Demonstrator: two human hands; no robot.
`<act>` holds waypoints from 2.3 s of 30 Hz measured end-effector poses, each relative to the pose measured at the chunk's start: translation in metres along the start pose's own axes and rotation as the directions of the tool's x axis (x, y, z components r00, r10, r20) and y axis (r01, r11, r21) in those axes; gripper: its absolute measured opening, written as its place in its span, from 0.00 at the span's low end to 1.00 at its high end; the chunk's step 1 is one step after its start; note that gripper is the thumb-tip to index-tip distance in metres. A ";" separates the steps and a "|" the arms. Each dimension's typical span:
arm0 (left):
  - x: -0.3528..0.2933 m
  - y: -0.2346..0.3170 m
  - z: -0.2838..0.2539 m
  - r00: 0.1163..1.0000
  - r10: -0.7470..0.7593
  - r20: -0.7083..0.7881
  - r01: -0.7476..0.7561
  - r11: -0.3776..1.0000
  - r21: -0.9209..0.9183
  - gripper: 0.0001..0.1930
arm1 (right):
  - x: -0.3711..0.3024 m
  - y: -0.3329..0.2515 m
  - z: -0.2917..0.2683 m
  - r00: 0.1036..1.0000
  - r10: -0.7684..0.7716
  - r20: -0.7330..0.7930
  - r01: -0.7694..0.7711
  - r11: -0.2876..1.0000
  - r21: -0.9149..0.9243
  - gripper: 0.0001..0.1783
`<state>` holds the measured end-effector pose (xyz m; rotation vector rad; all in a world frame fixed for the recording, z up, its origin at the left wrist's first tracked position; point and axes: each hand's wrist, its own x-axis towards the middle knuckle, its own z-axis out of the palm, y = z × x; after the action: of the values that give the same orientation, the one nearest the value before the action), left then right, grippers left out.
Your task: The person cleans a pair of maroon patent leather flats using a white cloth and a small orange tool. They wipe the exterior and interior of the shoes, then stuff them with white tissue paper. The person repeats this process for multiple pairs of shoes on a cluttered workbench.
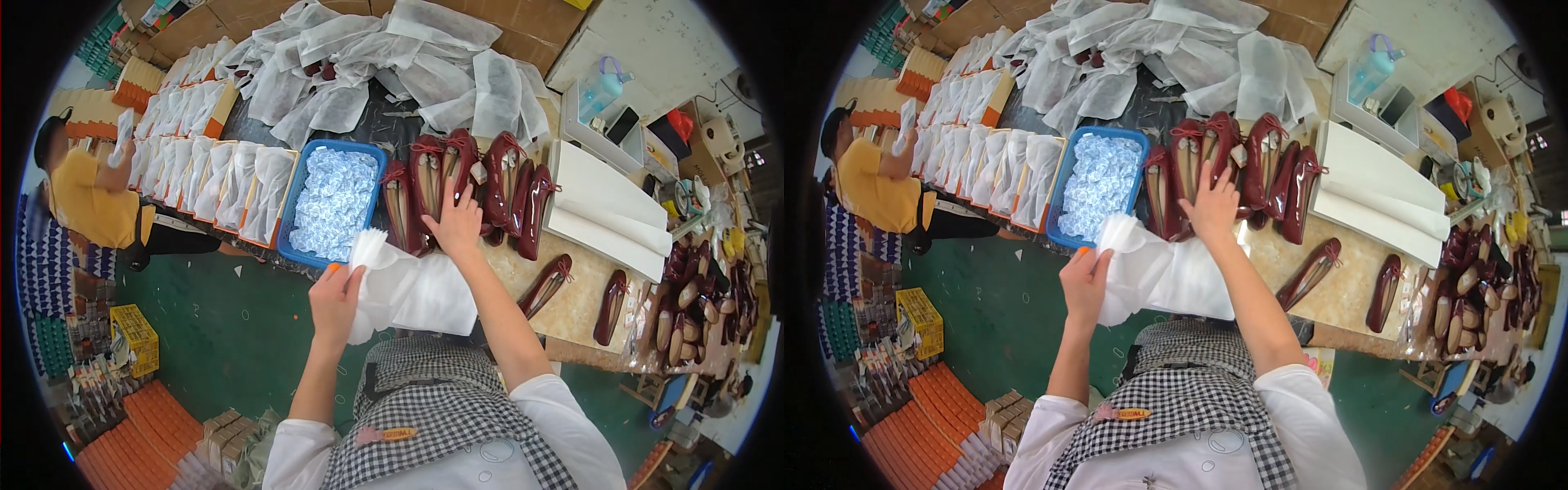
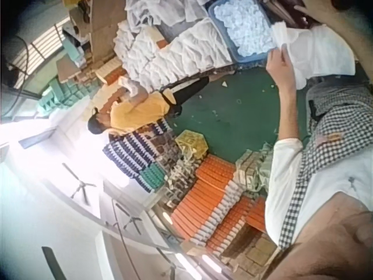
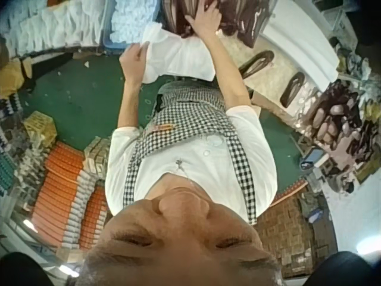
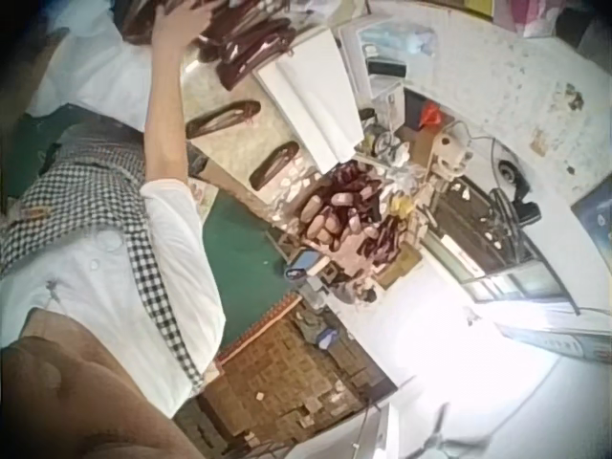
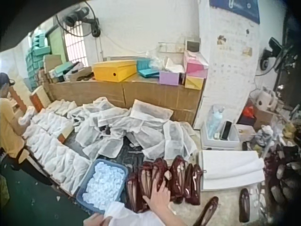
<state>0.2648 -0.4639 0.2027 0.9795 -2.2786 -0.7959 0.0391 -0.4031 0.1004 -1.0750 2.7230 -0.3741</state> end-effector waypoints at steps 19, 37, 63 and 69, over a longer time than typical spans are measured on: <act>-0.009 0.009 -0.049 0.967 -0.247 -0.065 0.221 0.936 -0.275 0.03 | -0.039 -0.099 -0.073 0.859 -0.467 0.211 -0.171 0.128 0.977 0.27; 0.030 -0.009 0.001 0.991 0.023 0.135 -0.004 0.990 -0.143 0.10 | -0.020 0.107 -0.050 0.994 0.037 0.102 -0.106 0.536 0.838 0.35; 0.008 0.004 -0.007 0.924 -0.370 0.091 0.364 0.786 -0.499 0.10 | -0.037 0.055 -0.017 0.972 -0.099 -0.213 0.110 0.993 0.038 0.24; 0.023 0.023 0.028 0.994 -0.018 0.106 0.034 0.987 -0.156 0.12 | -0.010 0.105 0.010 0.989 0.106 -0.102 -0.028 0.818 0.575 0.27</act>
<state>0.2220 -0.4603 0.2046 0.9161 -2.2531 -1.0438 -0.0186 -0.3243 0.0598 -0.7949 2.4644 -1.1975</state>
